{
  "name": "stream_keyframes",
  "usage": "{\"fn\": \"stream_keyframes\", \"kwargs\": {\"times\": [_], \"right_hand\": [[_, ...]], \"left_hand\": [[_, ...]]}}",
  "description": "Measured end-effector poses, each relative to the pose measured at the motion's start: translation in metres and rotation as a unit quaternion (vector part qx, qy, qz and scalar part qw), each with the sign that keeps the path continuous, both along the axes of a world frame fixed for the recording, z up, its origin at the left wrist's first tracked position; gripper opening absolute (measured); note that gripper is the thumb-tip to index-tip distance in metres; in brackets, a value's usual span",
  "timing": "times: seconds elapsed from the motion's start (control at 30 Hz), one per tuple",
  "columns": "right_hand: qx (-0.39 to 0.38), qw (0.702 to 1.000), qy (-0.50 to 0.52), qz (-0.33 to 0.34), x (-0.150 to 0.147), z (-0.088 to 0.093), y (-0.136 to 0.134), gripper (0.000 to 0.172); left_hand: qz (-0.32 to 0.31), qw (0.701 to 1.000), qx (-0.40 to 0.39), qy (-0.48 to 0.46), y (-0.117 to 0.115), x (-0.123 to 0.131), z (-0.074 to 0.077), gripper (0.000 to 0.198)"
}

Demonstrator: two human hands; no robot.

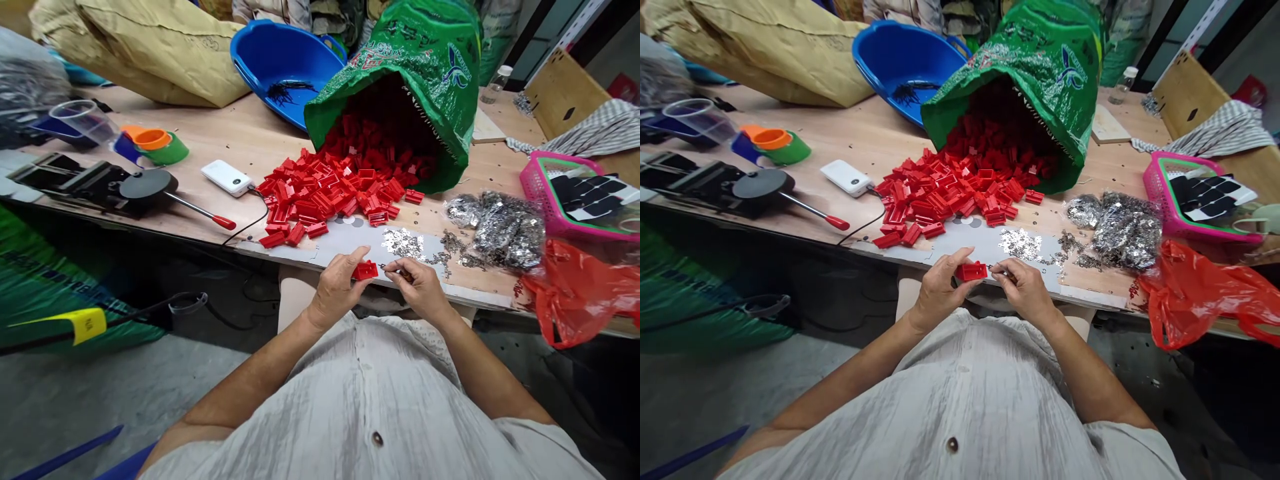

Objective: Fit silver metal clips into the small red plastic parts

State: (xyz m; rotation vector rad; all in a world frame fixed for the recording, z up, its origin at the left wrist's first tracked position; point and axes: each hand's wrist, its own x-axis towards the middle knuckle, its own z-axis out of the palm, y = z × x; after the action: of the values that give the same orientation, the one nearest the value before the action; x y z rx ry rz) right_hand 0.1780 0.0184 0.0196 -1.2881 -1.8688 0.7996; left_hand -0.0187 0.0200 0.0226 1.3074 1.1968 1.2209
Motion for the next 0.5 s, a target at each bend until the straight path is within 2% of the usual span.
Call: {"fn": "stream_keyframes", "kwargs": {"times": [0.27, 0.4, 0.5], "right_hand": [[-0.008, 0.994, -0.075, 0.078, 0.0018, 0.0049, 0.0015, 0.01], [-0.009, 0.99, -0.103, 0.101, 0.0021, 0.0082, 0.0008, 0.013], [0.007, 0.991, -0.093, 0.099, 0.0007, 0.0063, 0.0005, 0.016]], "left_hand": [[-0.033, 0.998, -0.028, -0.047, -0.0063, 0.0064, 0.0028, 0.045], [-0.065, 0.998, 0.012, 0.004, -0.0091, 0.0095, 0.0017, 0.045], [-0.064, 0.996, 0.045, 0.04, -0.0107, 0.0105, -0.0005, 0.042]]}}
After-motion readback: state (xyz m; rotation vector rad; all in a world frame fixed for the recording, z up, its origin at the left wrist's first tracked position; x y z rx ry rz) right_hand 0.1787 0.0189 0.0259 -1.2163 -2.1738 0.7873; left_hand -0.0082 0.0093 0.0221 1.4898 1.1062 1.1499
